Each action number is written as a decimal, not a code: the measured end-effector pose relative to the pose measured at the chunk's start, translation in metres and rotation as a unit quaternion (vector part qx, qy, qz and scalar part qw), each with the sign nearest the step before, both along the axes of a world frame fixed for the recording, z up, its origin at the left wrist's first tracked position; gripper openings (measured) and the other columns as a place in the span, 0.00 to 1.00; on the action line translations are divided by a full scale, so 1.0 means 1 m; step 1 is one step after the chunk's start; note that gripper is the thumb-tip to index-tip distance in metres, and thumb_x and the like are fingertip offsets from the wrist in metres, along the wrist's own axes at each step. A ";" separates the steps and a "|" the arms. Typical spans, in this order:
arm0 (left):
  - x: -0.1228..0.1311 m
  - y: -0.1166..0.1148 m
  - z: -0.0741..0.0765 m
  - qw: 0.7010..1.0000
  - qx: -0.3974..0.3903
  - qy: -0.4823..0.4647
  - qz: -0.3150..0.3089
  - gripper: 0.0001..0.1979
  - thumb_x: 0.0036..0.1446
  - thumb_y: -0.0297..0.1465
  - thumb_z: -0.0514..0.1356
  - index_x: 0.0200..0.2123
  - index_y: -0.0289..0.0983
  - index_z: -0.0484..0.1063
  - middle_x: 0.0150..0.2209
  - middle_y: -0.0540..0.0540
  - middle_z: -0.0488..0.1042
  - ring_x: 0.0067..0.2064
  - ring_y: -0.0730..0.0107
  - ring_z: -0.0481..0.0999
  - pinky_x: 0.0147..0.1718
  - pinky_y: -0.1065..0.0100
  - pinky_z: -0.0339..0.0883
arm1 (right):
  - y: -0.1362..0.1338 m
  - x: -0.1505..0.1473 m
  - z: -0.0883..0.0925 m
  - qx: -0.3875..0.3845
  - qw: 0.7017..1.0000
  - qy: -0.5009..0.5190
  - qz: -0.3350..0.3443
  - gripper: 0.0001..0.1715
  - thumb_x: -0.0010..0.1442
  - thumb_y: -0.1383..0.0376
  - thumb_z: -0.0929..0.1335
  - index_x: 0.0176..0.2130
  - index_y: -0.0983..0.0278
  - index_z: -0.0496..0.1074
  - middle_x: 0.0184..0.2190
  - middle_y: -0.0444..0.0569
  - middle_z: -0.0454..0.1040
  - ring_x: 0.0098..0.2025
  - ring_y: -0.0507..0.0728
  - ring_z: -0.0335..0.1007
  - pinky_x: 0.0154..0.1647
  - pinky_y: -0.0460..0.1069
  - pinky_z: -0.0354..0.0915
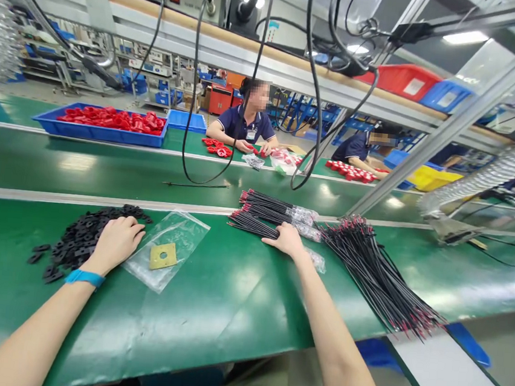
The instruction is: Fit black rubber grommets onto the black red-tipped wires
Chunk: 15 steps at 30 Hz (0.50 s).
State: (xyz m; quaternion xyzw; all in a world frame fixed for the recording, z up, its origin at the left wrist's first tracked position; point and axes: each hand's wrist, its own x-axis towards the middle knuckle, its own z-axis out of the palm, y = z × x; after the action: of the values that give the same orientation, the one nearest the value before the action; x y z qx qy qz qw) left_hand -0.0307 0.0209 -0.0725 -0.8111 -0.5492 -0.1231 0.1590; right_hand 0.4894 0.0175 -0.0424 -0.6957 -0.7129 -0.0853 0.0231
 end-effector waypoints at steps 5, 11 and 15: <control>0.000 -0.001 0.001 1.000 -0.004 -0.024 -0.010 0.18 0.63 0.35 0.49 0.39 0.34 0.77 0.38 0.37 0.73 0.40 0.53 0.70 0.39 0.57 0.59 | -0.027 -0.035 -0.002 -0.021 0.997 0.032 -0.061 0.36 0.54 0.39 0.68 0.42 0.69 0.73 0.40 0.56 0.71 0.42 0.61 0.70 0.44 0.50 0.62; 0.004 -0.009 0.011 0.992 0.088 -0.086 -0.034 0.16 0.63 0.33 0.51 0.41 0.34 0.77 0.44 0.36 0.74 0.46 0.51 0.70 0.47 0.54 0.57 | -0.084 -0.075 0.001 -0.026 0.989 0.045 -0.140 0.33 0.54 0.42 0.68 0.38 0.70 0.73 0.36 0.59 0.74 0.39 0.63 0.73 0.40 0.51 0.63; 0.012 -0.018 0.026 0.978 0.160 -0.120 -0.063 0.14 0.63 0.33 0.52 0.43 0.35 0.75 0.44 0.37 0.74 0.47 0.49 0.71 0.48 0.53 0.57 | -0.125 -0.087 0.005 -0.034 0.984 0.083 -0.152 0.29 0.55 0.44 0.69 0.36 0.68 0.72 0.34 0.56 0.76 0.37 0.62 0.74 0.37 0.50 0.63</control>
State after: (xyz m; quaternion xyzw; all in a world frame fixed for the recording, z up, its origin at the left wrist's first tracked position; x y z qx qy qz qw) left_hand -0.0186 0.0030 -0.0464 -0.7878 -0.4849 -0.3153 0.2116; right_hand 0.4027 -0.1072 -0.0378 -0.8012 -0.5967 -0.0057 0.0453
